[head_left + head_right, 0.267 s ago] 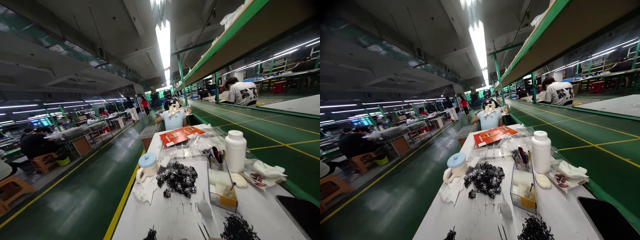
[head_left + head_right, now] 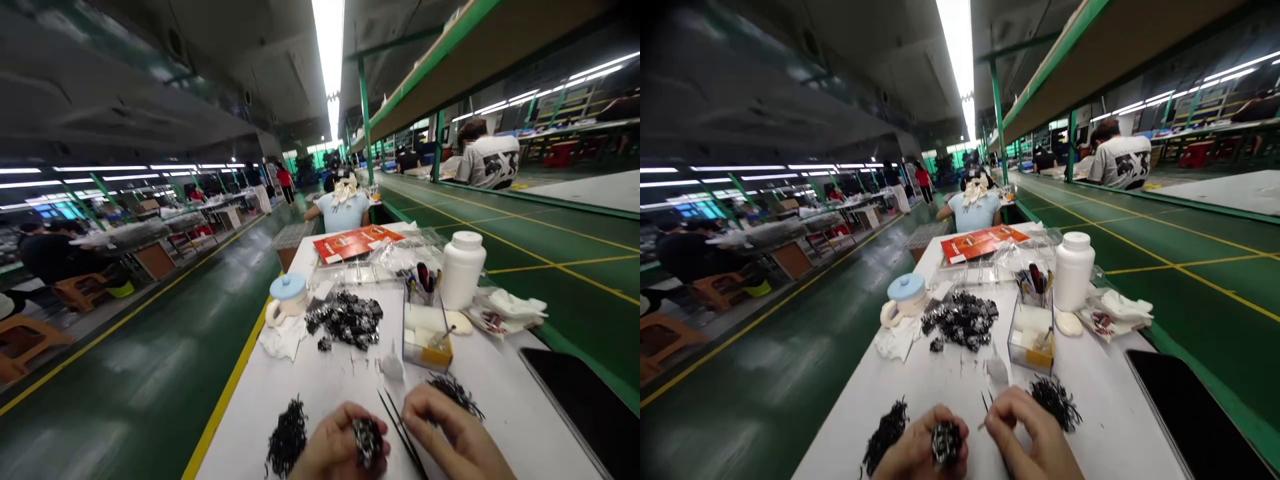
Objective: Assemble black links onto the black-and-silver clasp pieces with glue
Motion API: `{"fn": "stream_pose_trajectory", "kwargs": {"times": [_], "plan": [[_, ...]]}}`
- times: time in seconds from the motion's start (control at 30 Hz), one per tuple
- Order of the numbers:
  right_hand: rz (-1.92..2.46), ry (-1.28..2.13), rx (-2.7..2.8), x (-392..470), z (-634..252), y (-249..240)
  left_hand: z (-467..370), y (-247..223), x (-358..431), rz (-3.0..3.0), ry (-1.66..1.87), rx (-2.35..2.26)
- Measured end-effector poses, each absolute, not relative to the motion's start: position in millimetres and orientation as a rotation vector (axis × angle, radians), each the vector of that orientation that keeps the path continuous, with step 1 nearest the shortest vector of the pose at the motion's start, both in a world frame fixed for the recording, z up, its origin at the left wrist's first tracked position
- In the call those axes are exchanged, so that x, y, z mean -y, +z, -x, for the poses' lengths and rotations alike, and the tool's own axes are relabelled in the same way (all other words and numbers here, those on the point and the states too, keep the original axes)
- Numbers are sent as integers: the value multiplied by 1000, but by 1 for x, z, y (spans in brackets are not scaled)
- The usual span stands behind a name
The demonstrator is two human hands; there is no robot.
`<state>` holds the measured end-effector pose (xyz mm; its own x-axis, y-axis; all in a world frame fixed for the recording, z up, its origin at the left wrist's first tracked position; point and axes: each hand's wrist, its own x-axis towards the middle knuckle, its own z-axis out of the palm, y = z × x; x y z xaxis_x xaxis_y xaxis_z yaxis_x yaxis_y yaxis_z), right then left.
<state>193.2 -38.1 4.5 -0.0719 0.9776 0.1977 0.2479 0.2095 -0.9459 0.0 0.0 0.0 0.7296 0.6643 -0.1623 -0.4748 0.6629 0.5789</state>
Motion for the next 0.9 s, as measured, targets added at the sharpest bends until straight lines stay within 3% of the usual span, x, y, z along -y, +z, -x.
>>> {"fn": "stream_pose_trajectory", "kwargs": {"times": [0.5,0.9], "plan": [[904,643,1704,54,-186,30,-4,18,11,-623,661,-515],[953,701,1725,54,-189,30,-5,14,11,-645,593,-553]]}}
